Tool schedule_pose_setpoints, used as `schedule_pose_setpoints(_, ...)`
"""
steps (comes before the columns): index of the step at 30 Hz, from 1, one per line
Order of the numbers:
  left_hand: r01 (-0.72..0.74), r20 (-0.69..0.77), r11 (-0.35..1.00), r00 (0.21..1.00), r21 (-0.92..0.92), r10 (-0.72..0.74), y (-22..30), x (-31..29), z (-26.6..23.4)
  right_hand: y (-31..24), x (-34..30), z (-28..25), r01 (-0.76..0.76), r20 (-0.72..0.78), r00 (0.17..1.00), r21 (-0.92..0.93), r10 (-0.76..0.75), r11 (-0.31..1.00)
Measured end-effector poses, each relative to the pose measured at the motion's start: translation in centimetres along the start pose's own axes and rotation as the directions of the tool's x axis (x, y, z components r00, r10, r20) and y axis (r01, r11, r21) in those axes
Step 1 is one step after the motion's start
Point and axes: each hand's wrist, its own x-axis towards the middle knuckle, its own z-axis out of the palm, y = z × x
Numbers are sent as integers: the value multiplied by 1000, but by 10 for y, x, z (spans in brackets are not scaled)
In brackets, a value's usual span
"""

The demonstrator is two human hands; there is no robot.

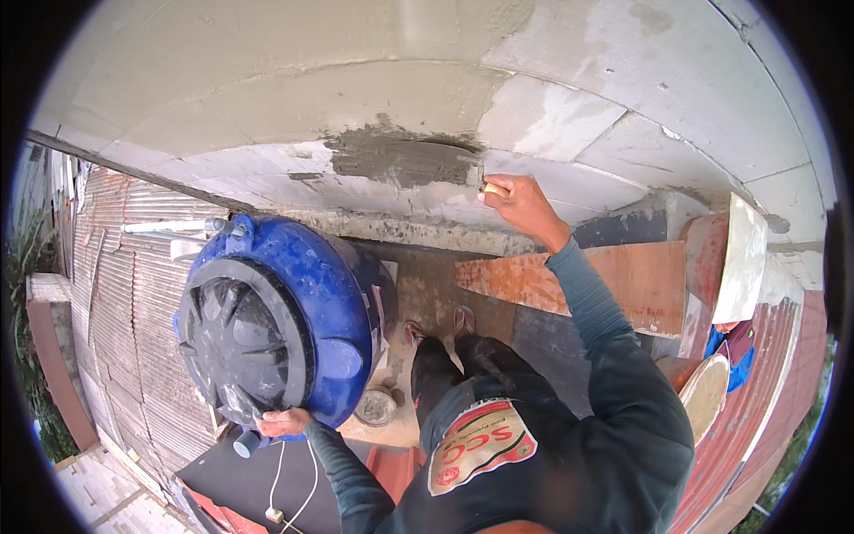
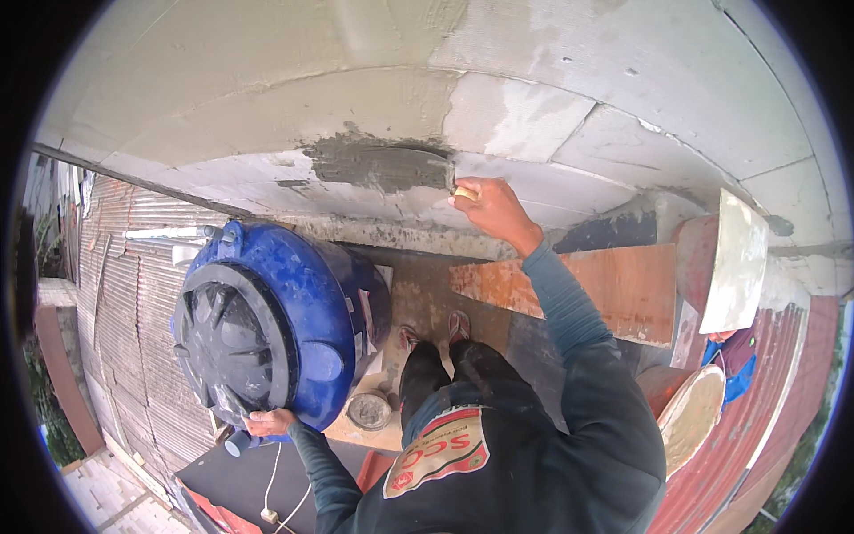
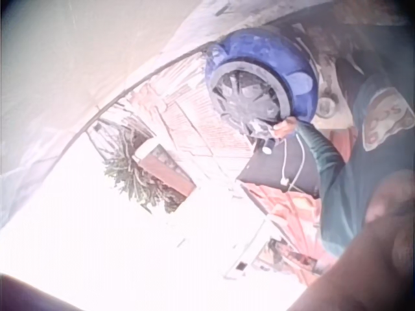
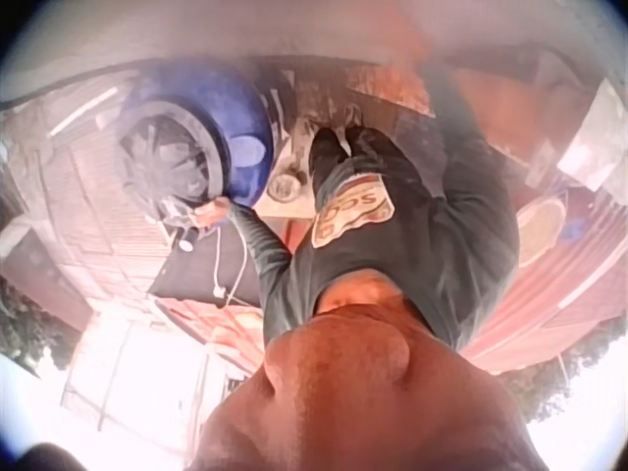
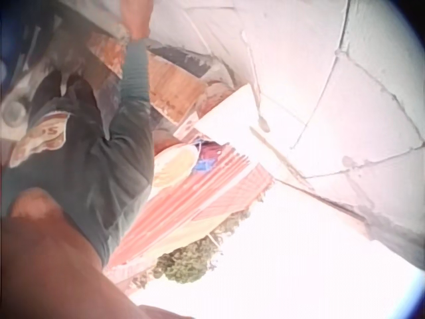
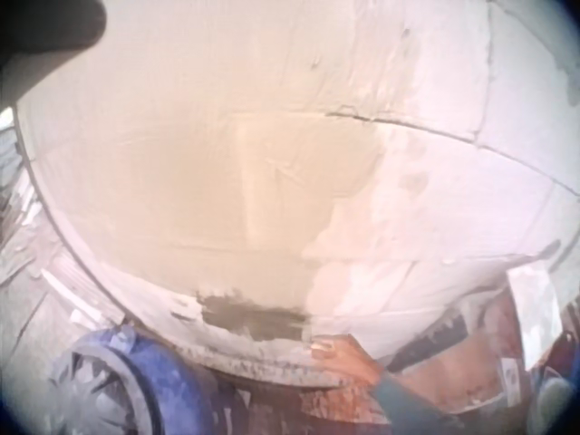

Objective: The person applies wet cement to a block wall using a trowel and a hawk, then scrapes and smooths the surface. They also refill their trowel from a bucket of cement on the ground.

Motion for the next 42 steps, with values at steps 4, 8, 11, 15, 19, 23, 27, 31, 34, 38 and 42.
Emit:
schedule_pose_setpoints(4, -11, -16, 1000, 1000, -19, 10, -3, -1, -2, -18, -15, -10, 77, 43, 996, 3, -77, 997)
schedule_pose_setpoints(8, -5, -12, 1000, 1000, -23, 4, 0, 0, 0, 19, -10, 45, 117, 179, 980, -176, -84, 977)
schedule_pose_setpoints(11, 0, -3, 1000, 1000, -22, 0, -2, 0, -1, 52, 16, 96, 81, 304, 953, -262, 3, 962)
schedule_pose_setpoints(15, -7, -14, 1000, 1000, -28, 6, -3, 1, -1, 72, 51, 116, 13, 360, 931, -205, 63, 979)
schedule_pose_setpoints(19, 12, -23, 998, 1000, -60, -13, -2, 0, -1, 64, 55, 95, -41, 376, 924, -70, 65, 997)
schedule_pose_setpoints(23, -2, -17, 1000, 1000, -9, 1, 7, -1, -4, 35, 41, 67, -191, 362, 918, 52, 160, 980)
schedule_pose_setpoints(27, 19, 13, 999, 1000, -38, -19, 2, -1, -5, 38, 36, 58, -133, 361, 926, 41, 110, 990)
schedule_pose_setpoints(31, 23, -5, 998, 1000, -60, -23, 4, -3, -1, 46, 35, 55, -41, 356, 934, 0, 38, 999)
schedule_pose_setpoints(34, 21, -4, 1000, 1000, -23, -21, 9, -3, -3, 36, 26, 52, -40, 308, 951, 20, 32, 999)
schedule_pose_setpoints(38, 21, -15, 1000, 1000, -9, -21, 2, -3, -2, 18, 21, 44, -3, 286, 958, -56, 19, 998)
schedule_pose_setpoints(42, -19, -4, 1000, 1000, 1, 19, -1, -2, -1, 8, 8, 43, 128, 167, 981, -163, -101, 978)
